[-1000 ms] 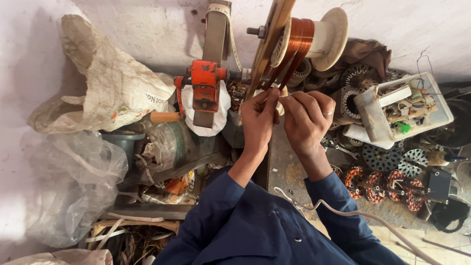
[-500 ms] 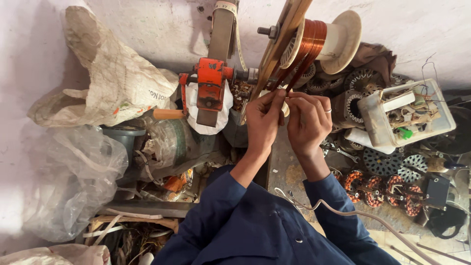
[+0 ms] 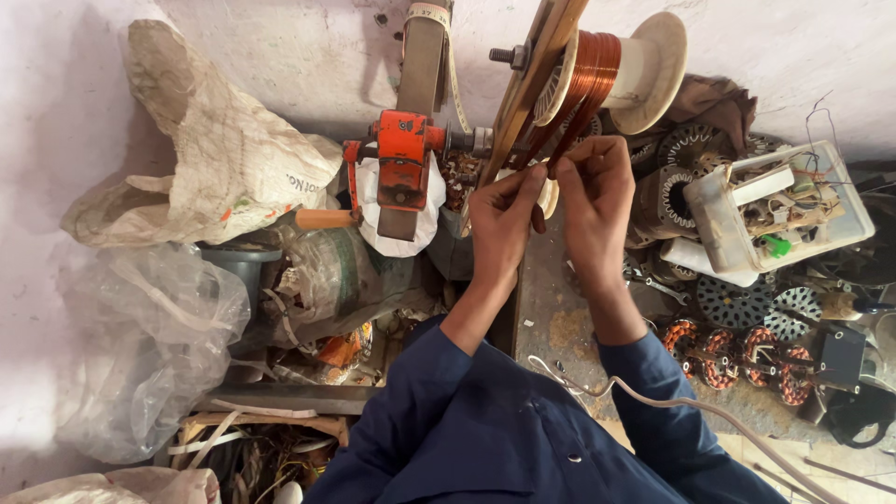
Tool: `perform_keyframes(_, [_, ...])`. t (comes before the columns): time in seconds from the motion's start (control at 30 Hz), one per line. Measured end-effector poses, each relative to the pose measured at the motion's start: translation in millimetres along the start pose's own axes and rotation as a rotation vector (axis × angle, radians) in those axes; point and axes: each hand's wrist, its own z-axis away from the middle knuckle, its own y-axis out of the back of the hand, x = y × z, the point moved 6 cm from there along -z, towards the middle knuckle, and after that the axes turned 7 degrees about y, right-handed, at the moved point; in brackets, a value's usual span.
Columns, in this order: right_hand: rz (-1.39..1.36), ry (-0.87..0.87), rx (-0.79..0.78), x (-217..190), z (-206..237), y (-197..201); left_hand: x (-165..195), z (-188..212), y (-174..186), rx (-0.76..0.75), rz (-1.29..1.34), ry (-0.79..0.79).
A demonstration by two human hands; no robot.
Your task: The person operates a manual wire winding machine to wrap copper wire onto a wooden former. They turn a crank to rotate the former and use their hands to guide the wire, ensuring it is wound evenly. The person periodically stops to adjust the wire and secure it with tape.
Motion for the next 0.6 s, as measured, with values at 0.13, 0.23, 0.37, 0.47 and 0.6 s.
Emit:
perform_keyframes(0.13, [-0.021, -0.074, -0.019, -10, -1, 3, 0, 1, 3, -0.014, -0.023, -0.013])
perform_keyframes(0.23, [0.525, 0.29, -0.033, -45, 7, 5, 1, 2, 4, -0.04, -0.007, -0.007])
perform_keyframes(0.37, [0.832, 0.571, -0.14, -67, 14, -5, 2, 3, 2, -0.076, 0.057, -0.017])
perform_keyframes(0.47, [0.729, 0.493, -0.163, -62, 9, -4, 0, 5, 3, -0.056, 0.021, 0.005])
perform_keyframes(0.6, [0.77, 0.446, -0.166, -53, 10, 0, 6, 9, -2, -0.156, 0.084, -0.075])
